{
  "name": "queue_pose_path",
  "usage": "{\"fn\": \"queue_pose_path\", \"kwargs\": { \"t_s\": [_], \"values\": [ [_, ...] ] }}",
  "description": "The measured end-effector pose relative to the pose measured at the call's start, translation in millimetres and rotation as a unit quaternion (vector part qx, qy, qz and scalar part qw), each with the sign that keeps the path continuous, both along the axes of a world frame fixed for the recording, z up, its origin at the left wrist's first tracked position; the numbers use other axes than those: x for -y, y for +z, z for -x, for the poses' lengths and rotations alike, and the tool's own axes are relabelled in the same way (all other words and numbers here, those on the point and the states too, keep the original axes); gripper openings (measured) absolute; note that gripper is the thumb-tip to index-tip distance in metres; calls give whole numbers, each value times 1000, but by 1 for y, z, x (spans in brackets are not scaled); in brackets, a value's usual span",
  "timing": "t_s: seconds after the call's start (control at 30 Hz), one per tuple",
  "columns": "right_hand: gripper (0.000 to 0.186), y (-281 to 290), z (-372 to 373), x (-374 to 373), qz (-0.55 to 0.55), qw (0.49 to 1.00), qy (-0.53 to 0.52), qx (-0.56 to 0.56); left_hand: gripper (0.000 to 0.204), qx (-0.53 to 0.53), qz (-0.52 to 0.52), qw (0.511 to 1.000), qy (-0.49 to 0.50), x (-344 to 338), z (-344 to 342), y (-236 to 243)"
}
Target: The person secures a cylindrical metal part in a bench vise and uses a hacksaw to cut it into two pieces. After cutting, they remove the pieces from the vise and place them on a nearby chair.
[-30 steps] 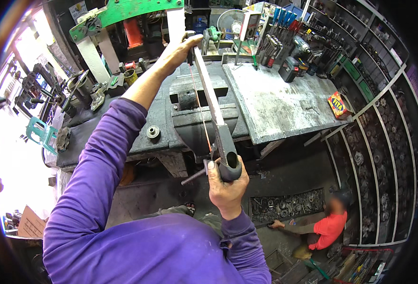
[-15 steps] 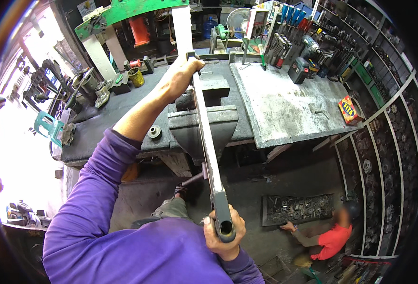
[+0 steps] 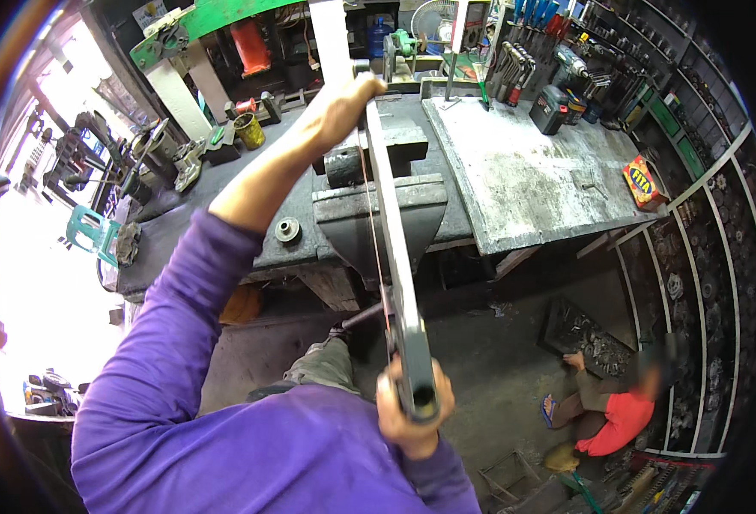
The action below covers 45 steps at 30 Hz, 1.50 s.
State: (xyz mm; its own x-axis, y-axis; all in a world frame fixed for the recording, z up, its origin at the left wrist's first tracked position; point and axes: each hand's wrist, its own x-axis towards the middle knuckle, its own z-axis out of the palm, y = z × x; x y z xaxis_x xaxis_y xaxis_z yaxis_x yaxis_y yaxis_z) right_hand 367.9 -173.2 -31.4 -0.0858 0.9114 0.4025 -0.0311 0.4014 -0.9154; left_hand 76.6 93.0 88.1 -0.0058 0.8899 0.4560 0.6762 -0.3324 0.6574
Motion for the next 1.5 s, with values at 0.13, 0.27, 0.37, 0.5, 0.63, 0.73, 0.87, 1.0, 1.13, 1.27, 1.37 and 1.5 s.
{"fn": "queue_pose_path", "kwargs": {
  "t_s": [0.13, 0.27, 0.37, 0.5, 0.63, 0.73, 0.87, 1.0, 1.13, 1.27, 1.37, 1.5],
  "values": [
    [18, 30, 9, -15, -44, 999, -25, 21, 37, -63, -79, 994, 29, -12, 15, -13],
    [10, 44, 84, -129, -38, 997, 47, -47, 32, -84, -100, 989, 71, -114, 81, 35],
    [10, 25, 95, -140, 18, 994, 66, -87, 27, -129, -200, 968, 86, -142, 86, 45],
    [11, 8, 32, -52, 18, 1000, -9, 11, 34, -185, -135, 971, 70, -59, 39, 7],
    [19, 32, -6, -3, -9, 999, 21, 45, 48, 45, 13, 999, -17, 0, 5, -12],
    [15, 51, 30, -58, -79, 995, -7, 60, 33, -145, -98, 983, 54, -47, 34, 15],
    [11, 40, 99, -150, -48, 996, 43, -65, 29, 141, 43, 989, 6, -139, 89, 53],
    [10, 20, 68, -98, 47, 997, 45, -50, 30, -153, -109, 977, 103, -104, 66, 25],
    [23, 29, 3, -19, -59, 997, 14, 40, 45, 27, -16, 1000, -2, -11, 10, -8],
    [18, 53, 22, -49, -88, 994, -5, 59, 32, -60, -161, 984, 38, -35, 25, 3],
    [15, 45, 86, -129, -42, 999, 25, 20, 23, 32, -142, 989, 27, -115, 82, 32],
    [13, 23, 96, -151, -31, 997, 56, -31, 23, 32, -83, 993, 76, -151, 100, 47]
  ]
}}
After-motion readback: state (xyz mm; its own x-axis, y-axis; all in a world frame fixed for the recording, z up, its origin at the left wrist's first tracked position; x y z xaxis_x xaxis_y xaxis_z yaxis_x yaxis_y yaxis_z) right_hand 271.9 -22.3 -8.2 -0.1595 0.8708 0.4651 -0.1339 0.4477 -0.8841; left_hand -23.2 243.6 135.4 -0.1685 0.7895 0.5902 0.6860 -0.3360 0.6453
